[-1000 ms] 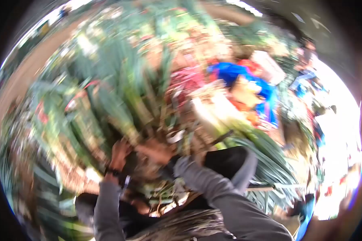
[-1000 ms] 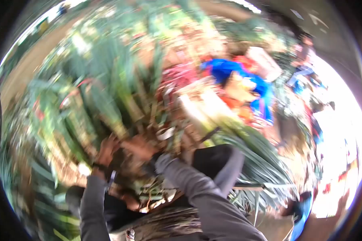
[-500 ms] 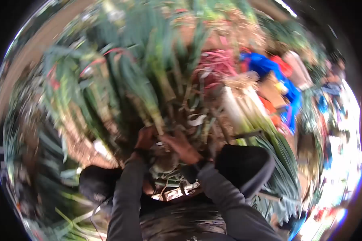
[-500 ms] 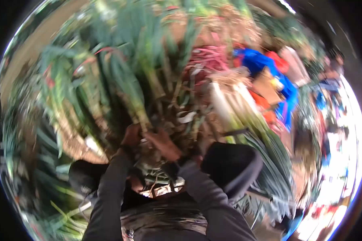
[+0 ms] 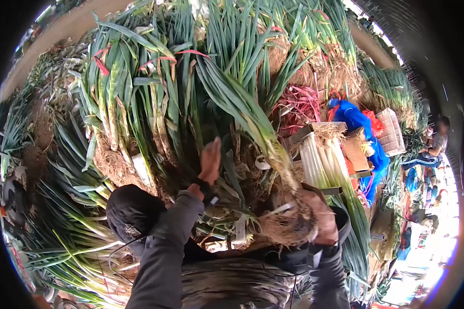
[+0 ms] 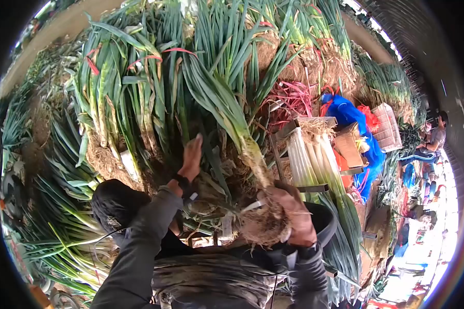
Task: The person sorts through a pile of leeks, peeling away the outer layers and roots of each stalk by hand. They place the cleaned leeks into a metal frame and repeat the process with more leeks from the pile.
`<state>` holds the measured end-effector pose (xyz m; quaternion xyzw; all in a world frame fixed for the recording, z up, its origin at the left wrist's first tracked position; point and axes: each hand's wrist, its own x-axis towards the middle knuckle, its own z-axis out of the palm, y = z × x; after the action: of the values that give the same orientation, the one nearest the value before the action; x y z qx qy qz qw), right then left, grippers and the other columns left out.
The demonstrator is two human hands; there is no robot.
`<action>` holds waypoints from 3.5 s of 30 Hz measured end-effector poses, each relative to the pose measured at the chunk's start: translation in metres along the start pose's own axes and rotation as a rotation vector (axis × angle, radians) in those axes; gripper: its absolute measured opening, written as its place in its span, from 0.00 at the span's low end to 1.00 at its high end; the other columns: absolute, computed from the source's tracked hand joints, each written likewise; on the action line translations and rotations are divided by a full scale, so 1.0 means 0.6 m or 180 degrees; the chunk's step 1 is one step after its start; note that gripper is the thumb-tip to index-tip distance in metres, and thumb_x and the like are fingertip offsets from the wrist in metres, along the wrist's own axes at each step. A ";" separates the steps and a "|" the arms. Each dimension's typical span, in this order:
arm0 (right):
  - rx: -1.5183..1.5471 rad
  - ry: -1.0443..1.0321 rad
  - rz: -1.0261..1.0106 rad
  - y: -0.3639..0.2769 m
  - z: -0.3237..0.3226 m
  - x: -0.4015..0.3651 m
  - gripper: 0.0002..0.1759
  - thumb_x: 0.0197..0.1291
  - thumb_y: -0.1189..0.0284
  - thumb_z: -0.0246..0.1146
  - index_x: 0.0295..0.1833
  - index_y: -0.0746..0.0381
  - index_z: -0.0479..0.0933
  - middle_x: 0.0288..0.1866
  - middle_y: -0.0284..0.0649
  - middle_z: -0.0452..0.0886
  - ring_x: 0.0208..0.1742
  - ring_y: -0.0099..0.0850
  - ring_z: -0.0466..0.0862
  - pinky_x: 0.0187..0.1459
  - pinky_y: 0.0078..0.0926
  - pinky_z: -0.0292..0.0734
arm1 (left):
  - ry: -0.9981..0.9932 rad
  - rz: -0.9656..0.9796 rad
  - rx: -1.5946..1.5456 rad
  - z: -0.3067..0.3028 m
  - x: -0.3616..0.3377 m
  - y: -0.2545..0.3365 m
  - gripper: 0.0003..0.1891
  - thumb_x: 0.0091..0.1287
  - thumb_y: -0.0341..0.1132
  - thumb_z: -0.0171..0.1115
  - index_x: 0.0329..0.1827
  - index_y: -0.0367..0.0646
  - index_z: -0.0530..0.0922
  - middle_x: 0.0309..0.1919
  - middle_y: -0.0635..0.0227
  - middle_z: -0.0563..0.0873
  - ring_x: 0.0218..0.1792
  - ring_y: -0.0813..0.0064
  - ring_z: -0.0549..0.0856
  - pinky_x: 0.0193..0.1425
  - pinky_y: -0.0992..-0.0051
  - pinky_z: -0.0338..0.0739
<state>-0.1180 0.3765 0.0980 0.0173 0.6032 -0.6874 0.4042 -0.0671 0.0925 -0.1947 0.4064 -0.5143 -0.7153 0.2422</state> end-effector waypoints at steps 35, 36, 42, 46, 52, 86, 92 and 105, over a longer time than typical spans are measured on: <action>-0.3500 -0.0417 -0.1212 0.456 0.152 0.441 0.30 0.69 0.51 0.65 0.51 0.73 0.78 0.43 0.59 0.83 0.45 0.55 0.84 0.45 0.53 0.79 | -0.0384 0.0220 -0.1201 -0.193 -0.080 0.415 0.15 0.77 0.38 0.63 0.59 0.39 0.82 0.45 0.66 0.87 0.44 0.73 0.86 0.56 0.69 0.80; -0.3716 -0.0477 -0.0794 0.466 0.161 0.451 0.34 0.69 0.50 0.66 0.56 0.75 0.78 0.47 0.61 0.84 0.48 0.57 0.85 0.47 0.53 0.80 | -0.0251 0.0285 -0.1111 -0.190 -0.092 0.428 0.15 0.77 0.38 0.62 0.61 0.40 0.82 0.46 0.67 0.87 0.44 0.74 0.86 0.57 0.69 0.79; -0.4215 -0.0265 -0.0521 0.557 0.175 0.483 0.29 0.65 0.51 0.69 0.46 0.72 0.77 0.38 0.55 0.80 0.40 0.53 0.82 0.41 0.54 0.76 | -0.0221 0.0301 -0.0865 -0.205 -0.121 0.443 0.19 0.78 0.41 0.62 0.62 0.37 0.80 0.46 0.67 0.87 0.43 0.76 0.85 0.55 0.70 0.79; -0.4000 -0.0478 -0.0389 0.541 0.162 0.511 0.28 0.62 0.53 0.70 0.44 0.71 0.77 0.39 0.56 0.81 0.41 0.56 0.82 0.41 0.54 0.75 | -0.0366 0.0316 -0.0783 -0.209 -0.119 0.436 0.19 0.80 0.39 0.58 0.66 0.36 0.78 0.46 0.69 0.87 0.42 0.79 0.84 0.53 0.73 0.78; -0.3454 -0.0546 -0.0383 0.496 0.137 0.476 0.32 0.64 0.55 0.71 0.57 0.74 0.75 0.54 0.61 0.82 0.53 0.57 0.82 0.52 0.53 0.75 | -0.0446 0.0310 -0.0782 -0.189 -0.116 0.441 0.17 0.79 0.40 0.60 0.62 0.37 0.81 0.44 0.71 0.87 0.42 0.79 0.84 0.55 0.73 0.78; -0.2086 -0.1592 -0.3349 0.272 0.097 0.284 0.32 0.67 0.78 0.58 0.77 0.56 0.68 0.64 0.51 0.79 0.64 0.46 0.78 0.67 0.48 0.67 | -0.0592 0.0356 -0.0532 -0.150 0.024 0.358 0.20 0.73 0.45 0.68 0.62 0.45 0.83 0.44 0.75 0.87 0.43 0.82 0.84 0.52 0.76 0.78; -0.2627 -0.1624 -0.3404 0.081 0.071 0.185 0.35 0.64 0.80 0.55 0.79 0.63 0.64 0.80 0.48 0.68 0.78 0.46 0.68 0.76 0.52 0.53 | -0.0376 0.0027 -0.0263 -0.141 0.068 0.293 0.31 0.73 0.52 0.66 0.73 0.44 0.73 0.56 0.62 0.83 0.52 0.68 0.84 0.64 0.70 0.78; -0.1690 -0.0408 -0.2341 -0.140 0.056 -0.129 0.30 0.62 0.68 0.70 0.65 0.74 0.74 0.51 0.47 0.85 0.39 0.28 0.82 0.40 0.25 0.77 | -0.1718 0.0555 -0.0870 -0.050 -0.042 0.382 0.29 0.81 0.53 0.54 0.73 0.40 0.72 0.55 0.55 0.86 0.54 0.62 0.88 0.63 0.63 0.82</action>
<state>-0.0988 0.3850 0.2154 -0.3447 0.6983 -0.6065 0.1602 -0.0446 0.0143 0.0229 0.1199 -0.4920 -0.8364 0.2098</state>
